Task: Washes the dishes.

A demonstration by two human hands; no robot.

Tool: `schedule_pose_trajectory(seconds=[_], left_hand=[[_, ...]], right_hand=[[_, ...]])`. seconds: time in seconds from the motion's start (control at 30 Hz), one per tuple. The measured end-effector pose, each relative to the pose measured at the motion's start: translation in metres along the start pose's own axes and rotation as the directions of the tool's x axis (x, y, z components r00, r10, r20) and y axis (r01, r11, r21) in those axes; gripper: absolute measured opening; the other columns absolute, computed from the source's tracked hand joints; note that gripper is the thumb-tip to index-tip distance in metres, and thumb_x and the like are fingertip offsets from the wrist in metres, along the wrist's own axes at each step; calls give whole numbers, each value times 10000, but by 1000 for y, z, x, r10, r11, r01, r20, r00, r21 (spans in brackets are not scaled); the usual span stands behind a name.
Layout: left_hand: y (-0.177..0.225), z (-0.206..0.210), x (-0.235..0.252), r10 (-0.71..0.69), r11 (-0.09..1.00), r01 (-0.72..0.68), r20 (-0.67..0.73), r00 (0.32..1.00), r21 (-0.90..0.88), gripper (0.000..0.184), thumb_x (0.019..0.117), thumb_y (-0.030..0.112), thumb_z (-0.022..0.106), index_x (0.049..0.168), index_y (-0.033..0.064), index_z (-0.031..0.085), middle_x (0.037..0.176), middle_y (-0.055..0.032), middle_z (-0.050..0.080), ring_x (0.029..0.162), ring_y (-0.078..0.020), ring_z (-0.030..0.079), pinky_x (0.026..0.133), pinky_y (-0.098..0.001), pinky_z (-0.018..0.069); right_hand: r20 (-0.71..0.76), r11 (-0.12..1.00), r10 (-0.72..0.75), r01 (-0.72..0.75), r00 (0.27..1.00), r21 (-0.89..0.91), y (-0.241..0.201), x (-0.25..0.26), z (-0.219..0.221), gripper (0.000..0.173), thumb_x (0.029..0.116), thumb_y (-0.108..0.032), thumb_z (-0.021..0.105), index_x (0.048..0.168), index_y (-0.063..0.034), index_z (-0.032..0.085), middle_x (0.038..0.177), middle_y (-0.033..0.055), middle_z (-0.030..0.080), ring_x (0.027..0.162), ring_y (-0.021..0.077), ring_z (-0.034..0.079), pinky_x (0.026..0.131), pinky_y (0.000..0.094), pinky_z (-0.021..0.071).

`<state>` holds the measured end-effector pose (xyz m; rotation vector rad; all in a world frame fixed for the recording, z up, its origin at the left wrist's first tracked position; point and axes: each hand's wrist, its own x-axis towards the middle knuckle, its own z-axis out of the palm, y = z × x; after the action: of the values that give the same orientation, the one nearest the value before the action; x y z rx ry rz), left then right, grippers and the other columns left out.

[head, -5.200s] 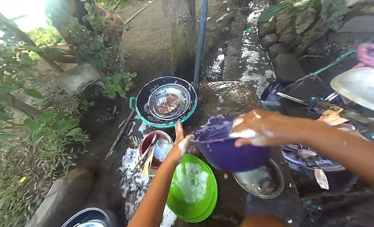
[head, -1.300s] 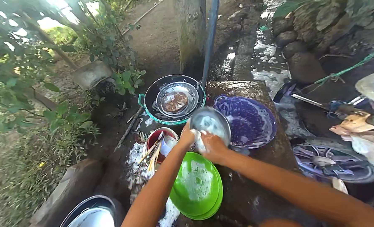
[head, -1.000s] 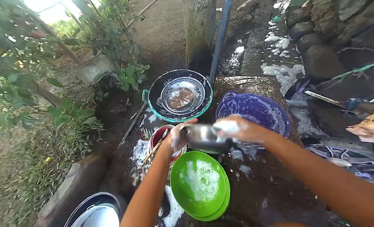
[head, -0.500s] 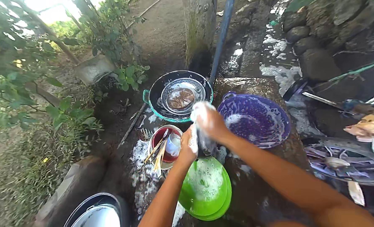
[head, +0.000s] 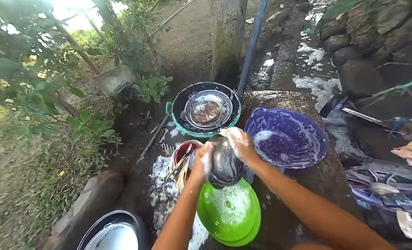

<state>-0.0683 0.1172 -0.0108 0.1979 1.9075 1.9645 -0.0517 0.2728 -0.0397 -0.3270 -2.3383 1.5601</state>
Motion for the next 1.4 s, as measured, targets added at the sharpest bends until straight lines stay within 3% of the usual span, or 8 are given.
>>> schedule_pose_trajectory(seconds=[0.2, 0.33, 0.5, 0.73, 0.97, 1.13, 1.23, 1.4], left_hand=[[-8, 9, 12, -217, 898, -16, -473, 854, -439, 329, 1121, 183, 304, 1213, -29, 538, 1000, -118, 611, 880, -147, 614, 785, -322, 535], [-32, -9, -5, -236, 824, 26, -303, 923, -565, 419, 1131, 298, 274, 1307, 22, 536, 1108, -116, 671, 995, -167, 665, 863, -369, 572], [-35, -16, -7, -24, 995, 8, -155, 988, -103, 395, 1111, 218, 370, 949, 19, 671, 804, -11, 695, 775, -54, 673, 765, -269, 576], [-32, -6, 5, -396, 758, 193, -204, 895, -623, 180, 988, 146, 364, 979, 90, 536, 773, -59, 614, 676, -161, 626, 612, -355, 553], [-62, -2, -5, -3, 992, 25, -170, 985, 127, 548, 892, -154, 472, 1437, -96, 477, 1465, -235, 525, 1316, -207, 547, 1102, -352, 442], [-35, -2, 18, 21, 976, -7, -66, 998, 216, 322, 1079, 140, 457, 1231, -94, 619, 1134, -189, 674, 1048, -159, 636, 972, -360, 501], [-12, -11, 23, -100, 988, 85, 111, 989, 130, 391, 1103, 206, 412, 1375, -52, 526, 1168, -162, 660, 944, -126, 665, 860, -308, 558], [-19, -19, 65, -195, 979, 205, -297, 935, 5, 494, 1087, 160, 491, 1484, -103, 360, 1388, -310, 535, 1169, -318, 629, 983, -396, 523]], right_hand=[[-153, 886, -458, 435, 876, -158, 6, -86, 60, 320, 989, -243, 557, 1120, -31, 758, 1298, 247, 654, 1283, 386, 592, 1087, 581, 454], [-177, 957, -6, 58, 984, 286, 27, -51, 21, 498, 1066, -192, 411, 1451, 121, 448, 1505, 267, 475, 1437, 243, 440, 1213, 353, 343], [327, 963, 133, -200, 936, 179, -2, 14, -32, 268, 1048, -123, 551, 1220, 52, 659, 1201, 136, 688, 1113, 111, 633, 1018, 295, 497], [202, 648, -671, 697, 713, -306, -16, -32, 1, 327, 922, -363, 682, 865, -44, 729, 844, 143, 730, 816, 326, 732, 667, 508, 595], [524, 807, 20, 296, 851, -511, 41, -26, 0, 527, 907, -55, 654, 1413, 54, 553, 1499, 357, 440, 1369, 546, 451, 1070, 683, 409], [717, 813, 14, 410, 697, -414, -1, -53, -17, 535, 1009, -347, 614, 1426, -15, 562, 1477, 263, 514, 1396, 463, 456, 1119, 639, 381], [590, 685, -117, 495, 799, -534, 19, -53, -49, 466, 782, -7, 772, 1242, -56, 717, 1233, 304, 664, 1111, 539, 638, 865, 709, 510], [299, 587, 252, 100, 920, -804, 52, -12, -120, 440, 942, -194, 710, 1341, -19, 648, 1297, 323, 629, 1206, 543, 591, 950, 749, 437]])
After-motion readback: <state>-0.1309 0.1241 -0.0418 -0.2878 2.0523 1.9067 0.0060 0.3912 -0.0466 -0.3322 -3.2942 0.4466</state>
